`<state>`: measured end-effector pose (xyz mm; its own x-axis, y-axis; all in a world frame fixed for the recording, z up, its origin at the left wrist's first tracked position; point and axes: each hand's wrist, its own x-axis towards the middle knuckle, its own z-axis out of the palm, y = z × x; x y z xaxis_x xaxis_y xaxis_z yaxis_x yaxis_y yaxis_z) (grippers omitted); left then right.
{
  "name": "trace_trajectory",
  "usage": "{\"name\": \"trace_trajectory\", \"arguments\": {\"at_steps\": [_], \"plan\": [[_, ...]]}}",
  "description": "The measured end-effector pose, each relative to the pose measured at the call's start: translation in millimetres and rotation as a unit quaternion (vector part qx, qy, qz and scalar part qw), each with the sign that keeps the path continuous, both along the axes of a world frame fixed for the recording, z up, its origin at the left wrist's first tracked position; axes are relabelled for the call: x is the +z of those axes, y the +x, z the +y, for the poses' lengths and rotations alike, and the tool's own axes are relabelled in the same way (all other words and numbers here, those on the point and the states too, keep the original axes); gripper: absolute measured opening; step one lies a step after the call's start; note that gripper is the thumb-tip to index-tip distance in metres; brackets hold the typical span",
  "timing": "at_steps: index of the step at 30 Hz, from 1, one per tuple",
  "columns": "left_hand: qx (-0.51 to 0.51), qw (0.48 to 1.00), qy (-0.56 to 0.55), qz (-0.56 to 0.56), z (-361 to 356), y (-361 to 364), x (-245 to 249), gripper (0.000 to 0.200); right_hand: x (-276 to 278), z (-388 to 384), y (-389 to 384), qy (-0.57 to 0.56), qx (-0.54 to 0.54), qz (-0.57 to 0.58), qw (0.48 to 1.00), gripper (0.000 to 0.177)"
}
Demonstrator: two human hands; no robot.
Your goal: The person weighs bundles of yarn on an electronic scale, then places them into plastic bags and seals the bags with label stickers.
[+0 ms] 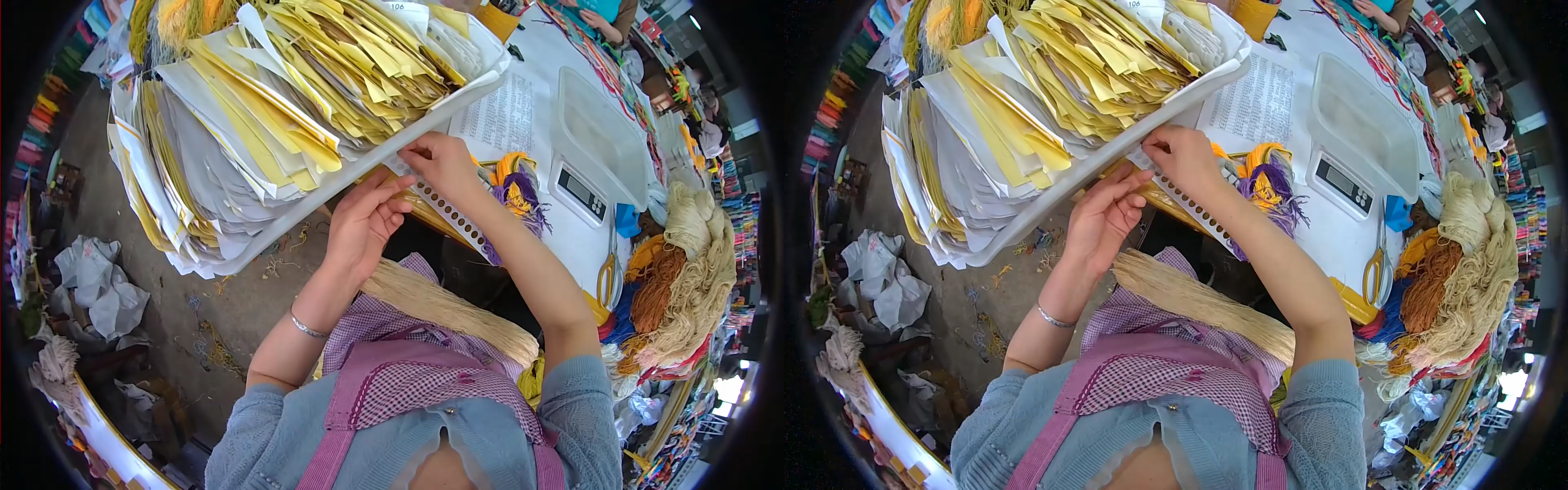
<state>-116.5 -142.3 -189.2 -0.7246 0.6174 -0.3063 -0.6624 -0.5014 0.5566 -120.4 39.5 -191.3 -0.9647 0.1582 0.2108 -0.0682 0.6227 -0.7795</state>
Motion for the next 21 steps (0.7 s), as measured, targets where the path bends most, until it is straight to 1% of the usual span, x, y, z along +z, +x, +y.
{"name": "trace_trajectory", "arguments": {"at_steps": [1,3,4,6,10,12,13,15,16,18,19,21], "plan": [[0.001,1.000,0.000,-0.001,0.1,-0.3,-0.3,0.042,-3.2,-0.6,-0.5,0.000,0.001,-0.001,1.000,0.015],[0.010,1.000,0.018,-0.019,0.6,0.8,-1.2,0.040,-5.9,-2.2,0.1,0.076,0.014,0.049,0.996,0.011],[0.010,1.000,0.018,-0.020,1.3,2.9,-0.2,0.040,-5.0,-2.3,1.0,0.076,0.014,0.048,0.996,0.011],[0.003,0.998,0.030,-0.056,3.9,6.1,3.6,0.034,-1.4,-1.2,1.8,0.111,0.033,0.019,0.993,0.008],[0.018,0.995,0.044,-0.082,7.0,6.3,1.4,0.033,1.3,0.0,0.1,0.110,0.052,0.044,0.992,0.007],[0.025,0.997,-0.002,-0.067,6.9,8.1,-0.3,0.031,7.5,0.8,0.8,0.093,0.087,0.020,0.992,0.010],[0.023,0.998,-0.001,-0.065,7.6,7.6,-4.2,0.031,10.2,1.9,-0.7,0.094,0.085,0.022,0.992,0.010],[0.054,0.997,-0.055,0.030,10.1,5.8,-15.0,0.032,14.9,6.4,-4.6,0.091,0.139,-0.023,0.986,0.016],[0.057,0.993,-0.093,0.054,11.6,3.7,-16.2,0.030,17.2,8.6,-8.6,0.092,0.150,-0.047,0.983,0.022],[0.071,0.979,-0.166,0.095,17.6,4.0,-17.4,0.028,26.2,13.6,-12.5,0.172,0.190,-0.114,0.960,0.026],[0.074,0.976,-0.169,0.112,19.0,6.0,-18.6,0.028,26.6,13.3,-10.0,0.156,0.178,-0.090,0.967,0.028],[0.061,0.973,-0.170,0.143,19.3,6.4,-22.4,0.029,25.2,11.9,-10.5,0.166,0.162,-0.082,0.969,0.028]]}}
